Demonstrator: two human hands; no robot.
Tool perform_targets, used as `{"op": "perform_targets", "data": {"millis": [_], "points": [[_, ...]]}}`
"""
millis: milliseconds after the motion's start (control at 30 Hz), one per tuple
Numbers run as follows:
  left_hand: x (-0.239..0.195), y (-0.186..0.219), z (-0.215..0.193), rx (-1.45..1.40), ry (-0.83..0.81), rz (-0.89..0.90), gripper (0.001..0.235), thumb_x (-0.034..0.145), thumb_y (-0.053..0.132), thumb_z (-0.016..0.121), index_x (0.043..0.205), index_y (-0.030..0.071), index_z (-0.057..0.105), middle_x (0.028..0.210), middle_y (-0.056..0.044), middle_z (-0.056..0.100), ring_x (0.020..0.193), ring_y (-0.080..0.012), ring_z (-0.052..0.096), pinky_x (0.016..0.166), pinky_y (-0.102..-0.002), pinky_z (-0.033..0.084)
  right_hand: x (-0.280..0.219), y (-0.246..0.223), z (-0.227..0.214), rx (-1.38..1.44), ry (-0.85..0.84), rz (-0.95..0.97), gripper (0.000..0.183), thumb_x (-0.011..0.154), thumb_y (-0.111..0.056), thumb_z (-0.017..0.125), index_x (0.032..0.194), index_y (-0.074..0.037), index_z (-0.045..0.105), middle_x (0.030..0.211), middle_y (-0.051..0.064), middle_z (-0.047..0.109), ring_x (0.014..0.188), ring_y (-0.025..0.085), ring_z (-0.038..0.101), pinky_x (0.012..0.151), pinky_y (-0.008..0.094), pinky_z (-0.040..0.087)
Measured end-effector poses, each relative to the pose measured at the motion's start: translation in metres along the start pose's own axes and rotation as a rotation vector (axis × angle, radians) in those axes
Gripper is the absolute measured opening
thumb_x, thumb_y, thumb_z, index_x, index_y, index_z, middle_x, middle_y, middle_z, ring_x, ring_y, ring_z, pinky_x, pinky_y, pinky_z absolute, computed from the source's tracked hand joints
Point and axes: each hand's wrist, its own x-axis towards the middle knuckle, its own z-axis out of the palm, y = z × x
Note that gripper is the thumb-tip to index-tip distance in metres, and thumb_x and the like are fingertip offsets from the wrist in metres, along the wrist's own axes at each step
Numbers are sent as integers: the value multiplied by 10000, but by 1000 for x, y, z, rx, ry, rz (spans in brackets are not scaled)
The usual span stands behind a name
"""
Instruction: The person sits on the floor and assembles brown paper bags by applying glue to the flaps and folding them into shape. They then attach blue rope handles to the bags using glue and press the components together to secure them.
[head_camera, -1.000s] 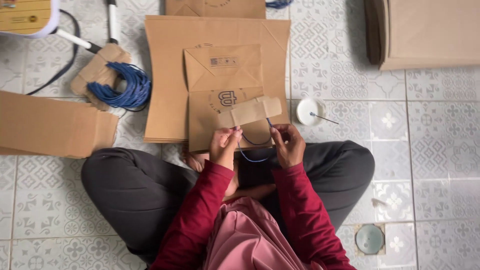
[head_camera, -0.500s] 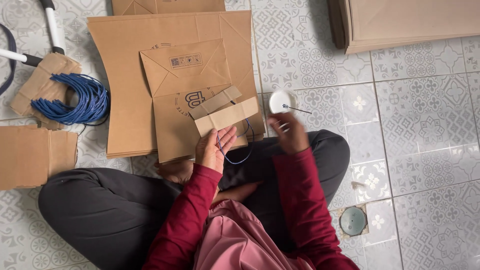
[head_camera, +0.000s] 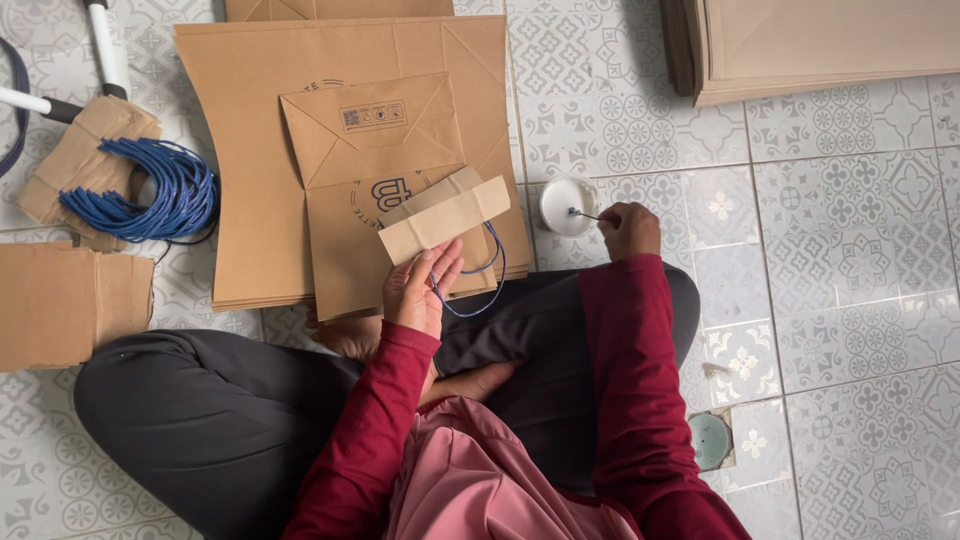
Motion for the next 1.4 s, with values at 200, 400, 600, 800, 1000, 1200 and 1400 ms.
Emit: {"op": "perform_targets", "data": {"millis": [200,400,600,800,1000,1200,1400], "points": [[-2,27,-5,-47,-47,2,180,962,87,656,1109,14,730,1262,-259,672,1220,-424,630,1040,-570,523,-15,-5,-11,37,138,-83,78,858,-152,799,933,-172,791,821,101,661,808,295,694,773,415,581],[-22,26,-20,-12,-52,-162,122,947,111,665,1023,54,742,1181,-250,710,1142,-429,673,975,-657,529,-16,1,-5,76,162,-34,60,847,-167,793,902,-191,795,822,40,564,779,217,641,779,364,556],[10,-4,-76,219,-42,-57,26,900,124,738,894,115,714,1026,-221,762,862,-317,771,870,-470,629,-16,-7,-10,108,131,-22,96,864,-117,777,910,-199,797,806,30,560,783,206,644,795,344,540],[21,20,-42,143,-89,-126,45,904,132,738,898,106,701,1078,-241,744,855,-317,777,850,-491,628,-11,-3,-7,115,108,-16,65,873,-131,781,913,-182,787,802,57,545,797,245,634,792,364,536],[10,18,-30,129,-148,-165,62,923,144,720,942,85,727,1119,-246,732,938,-361,758,841,-540,617,-14,-7,-11,101,84,-23,111,868,-80,784,934,-167,802,789,89,591,756,242,640,765,351,537],[9,3,-19,40,-155,-161,70,947,127,696,962,61,715,1184,-258,707,1072,-420,705,938,-583,562,-20,-23,-19,111,27,-71,94,884,-113,778,970,-141,804,803,126,627,792,291,671,785,407,551],[6,-9,18,35,-200,-161,209,920,74,712,1088,-50,707,1204,-267,698,1149,-403,674,1016,-533,538,-18,-24,-17,140,6,-78,83,871,-125,783,949,-145,803,786,127,623,764,290,660,754,402,548]]}}
